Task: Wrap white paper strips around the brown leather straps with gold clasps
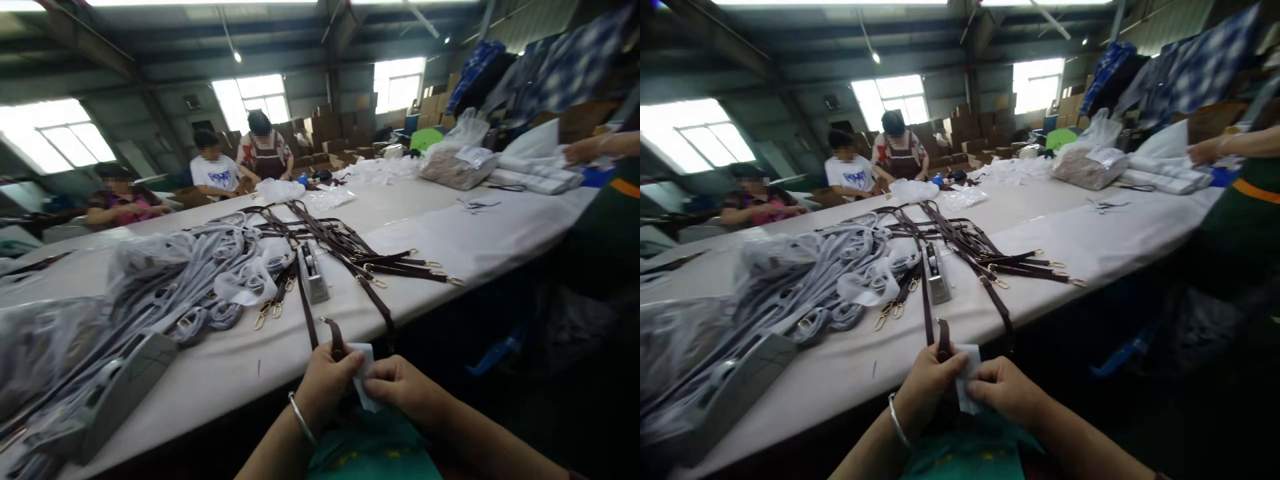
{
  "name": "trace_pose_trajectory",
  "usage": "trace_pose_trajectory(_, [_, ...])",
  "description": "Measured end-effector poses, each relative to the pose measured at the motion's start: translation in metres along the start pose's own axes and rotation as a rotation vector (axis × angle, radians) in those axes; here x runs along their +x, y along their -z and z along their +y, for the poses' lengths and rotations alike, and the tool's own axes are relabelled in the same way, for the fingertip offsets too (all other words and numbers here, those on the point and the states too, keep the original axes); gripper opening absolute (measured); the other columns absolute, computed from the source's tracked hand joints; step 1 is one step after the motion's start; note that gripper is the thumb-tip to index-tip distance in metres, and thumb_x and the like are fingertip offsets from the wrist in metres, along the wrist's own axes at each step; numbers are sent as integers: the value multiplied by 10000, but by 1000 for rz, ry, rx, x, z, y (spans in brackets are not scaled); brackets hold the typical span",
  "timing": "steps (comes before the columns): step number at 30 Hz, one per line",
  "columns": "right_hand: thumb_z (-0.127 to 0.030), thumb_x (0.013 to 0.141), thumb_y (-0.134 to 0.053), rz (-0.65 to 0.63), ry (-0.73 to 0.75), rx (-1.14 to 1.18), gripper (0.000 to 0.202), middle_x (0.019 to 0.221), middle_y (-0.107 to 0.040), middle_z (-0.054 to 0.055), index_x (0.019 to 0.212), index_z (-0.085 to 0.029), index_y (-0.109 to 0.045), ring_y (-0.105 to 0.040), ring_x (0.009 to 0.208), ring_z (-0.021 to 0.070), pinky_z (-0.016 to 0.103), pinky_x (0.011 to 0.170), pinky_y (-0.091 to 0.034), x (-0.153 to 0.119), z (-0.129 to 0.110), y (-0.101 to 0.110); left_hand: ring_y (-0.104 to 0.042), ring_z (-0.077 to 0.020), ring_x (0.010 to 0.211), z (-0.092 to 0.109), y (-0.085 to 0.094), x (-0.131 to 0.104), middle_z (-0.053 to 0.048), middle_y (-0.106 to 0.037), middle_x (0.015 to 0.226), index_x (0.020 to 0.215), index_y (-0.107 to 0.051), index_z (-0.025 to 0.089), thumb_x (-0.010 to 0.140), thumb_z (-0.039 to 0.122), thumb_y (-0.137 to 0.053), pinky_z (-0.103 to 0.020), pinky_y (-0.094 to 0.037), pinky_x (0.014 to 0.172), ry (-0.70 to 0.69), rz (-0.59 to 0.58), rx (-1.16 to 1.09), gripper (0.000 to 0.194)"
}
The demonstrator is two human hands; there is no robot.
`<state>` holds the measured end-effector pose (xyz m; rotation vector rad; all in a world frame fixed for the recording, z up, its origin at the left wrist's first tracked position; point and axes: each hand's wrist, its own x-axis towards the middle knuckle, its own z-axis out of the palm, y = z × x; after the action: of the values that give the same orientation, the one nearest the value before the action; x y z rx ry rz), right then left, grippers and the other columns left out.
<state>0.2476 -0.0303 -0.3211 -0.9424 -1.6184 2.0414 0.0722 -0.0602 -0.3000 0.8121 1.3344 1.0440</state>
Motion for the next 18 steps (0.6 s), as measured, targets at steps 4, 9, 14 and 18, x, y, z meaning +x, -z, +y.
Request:
trace_pose_trajectory(4, [-464,713,-754,-117,-52,-2,354,542,-528,4,632,-125,-693,-399,518,101,252,506,-261,8,-7,-7,-450,-101,534,-2,10,-3,27,-529,596,736,-597,139,624,441,-847,-230,-360,510,-28,18,-55,407])
trace_pose_trajectory(9, [-397,670,-812,-23,8,96,281,680,-662,44,700,-135,-716,-550,623,157,276,617,-415,27,-17,-16,-487,-114,554,1,22,-14,4,-570,629,796,-620,138,642,490,-830,-234,-383,517,-66,14,-81,438])
trace_pose_trajectory(14, [-402,613,-865,253,57,277,337,614,-623,10,692,-139,-670,-506,547,120,249,540,-402,44,-17,-20,-501,-111,534,4,27,-18,-2,-580,620,786,-624,126,638,443,-845,-217,-380,484,-27,28,-33,414])
trace_pose_trajectory(18, [-456,684,-817,226,77,398,368,532,-526,-35,703,-134,-640,-398,466,64,207,456,-271,48,-15,-22,-388,-67,419,3,33,-13,58,-486,509,798,-607,138,708,450,-793,-186,-291,406,-42,6,-51,374])
